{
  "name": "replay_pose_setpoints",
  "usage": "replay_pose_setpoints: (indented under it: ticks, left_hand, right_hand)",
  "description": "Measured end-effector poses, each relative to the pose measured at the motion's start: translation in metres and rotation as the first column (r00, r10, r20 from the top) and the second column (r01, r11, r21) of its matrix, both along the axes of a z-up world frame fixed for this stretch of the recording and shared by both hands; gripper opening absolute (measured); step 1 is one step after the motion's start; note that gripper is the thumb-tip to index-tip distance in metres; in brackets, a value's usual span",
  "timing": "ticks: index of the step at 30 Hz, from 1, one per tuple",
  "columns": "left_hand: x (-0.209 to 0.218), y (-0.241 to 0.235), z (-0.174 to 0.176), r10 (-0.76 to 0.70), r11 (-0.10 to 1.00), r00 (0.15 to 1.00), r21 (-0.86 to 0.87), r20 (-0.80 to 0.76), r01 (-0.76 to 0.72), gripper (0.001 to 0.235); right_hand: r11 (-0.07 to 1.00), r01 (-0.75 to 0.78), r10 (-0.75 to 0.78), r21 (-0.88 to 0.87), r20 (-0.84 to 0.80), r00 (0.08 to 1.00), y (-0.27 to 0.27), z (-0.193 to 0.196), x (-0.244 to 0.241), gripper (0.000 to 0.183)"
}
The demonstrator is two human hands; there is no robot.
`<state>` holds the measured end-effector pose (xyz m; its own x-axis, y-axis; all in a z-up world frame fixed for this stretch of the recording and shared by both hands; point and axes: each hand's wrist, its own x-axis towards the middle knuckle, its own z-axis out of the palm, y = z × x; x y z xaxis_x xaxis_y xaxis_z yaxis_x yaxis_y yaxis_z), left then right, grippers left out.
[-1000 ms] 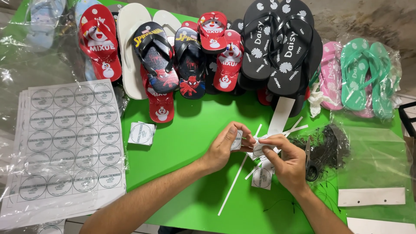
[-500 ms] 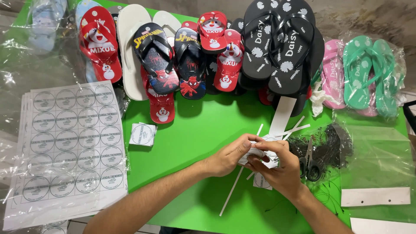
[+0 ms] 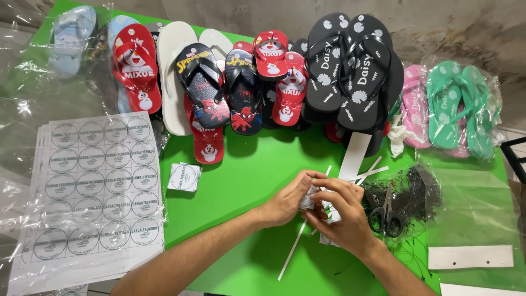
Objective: Cutting circular labels from a printed sheet and folding them manually.
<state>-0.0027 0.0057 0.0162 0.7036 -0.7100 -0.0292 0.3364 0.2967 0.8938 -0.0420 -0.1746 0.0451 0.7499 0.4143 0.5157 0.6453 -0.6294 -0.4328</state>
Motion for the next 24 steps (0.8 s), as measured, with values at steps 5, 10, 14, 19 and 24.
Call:
replay_pose_setpoints:
  ticks: [5, 10, 14, 19, 24]
  left_hand:
    - [-0.007, -0.006, -0.002, 0.006, 0.994, 0.985, -0.111, -0.170, -0.025, 0.067]
    - [-0.009, -0.007, 0.000, -0.018, 0.998, 0.989, -0.060, -0.150, 0.009, 0.080]
    - [-0.008, -0.003, 0.020, -0.068, 0.998, 0.996, -0.006, -0.065, 0.067, 0.092]
    - [-0.008, -0.008, 0.011, -0.102, 0.995, 0.987, 0.001, -0.127, 0.103, 0.091]
    - [-0.005, -0.010, 0.013, -0.108, 0.994, 0.971, 0.003, -0.214, 0.112, 0.091]
  right_hand:
    - [0.999, -0.020, 0.021, -0.045, 0.020, 1.000, -0.003, -0.007, 0.001, 0.042]
    - [0.998, 0.002, 0.003, -0.062, 0.079, 0.997, -0.003, 0.005, 0.000, 0.029]
    - [0.998, 0.030, -0.027, -0.062, 0.060, 0.998, -0.006, 0.009, 0.003, 0.030]
    - [0.995, 0.048, -0.040, -0.092, 0.087, 0.995, -0.013, -0.005, 0.003, 0.036]
    - [0.998, 0.002, 0.001, -0.057, 0.055, 0.999, -0.015, -0.006, 0.005, 0.031]
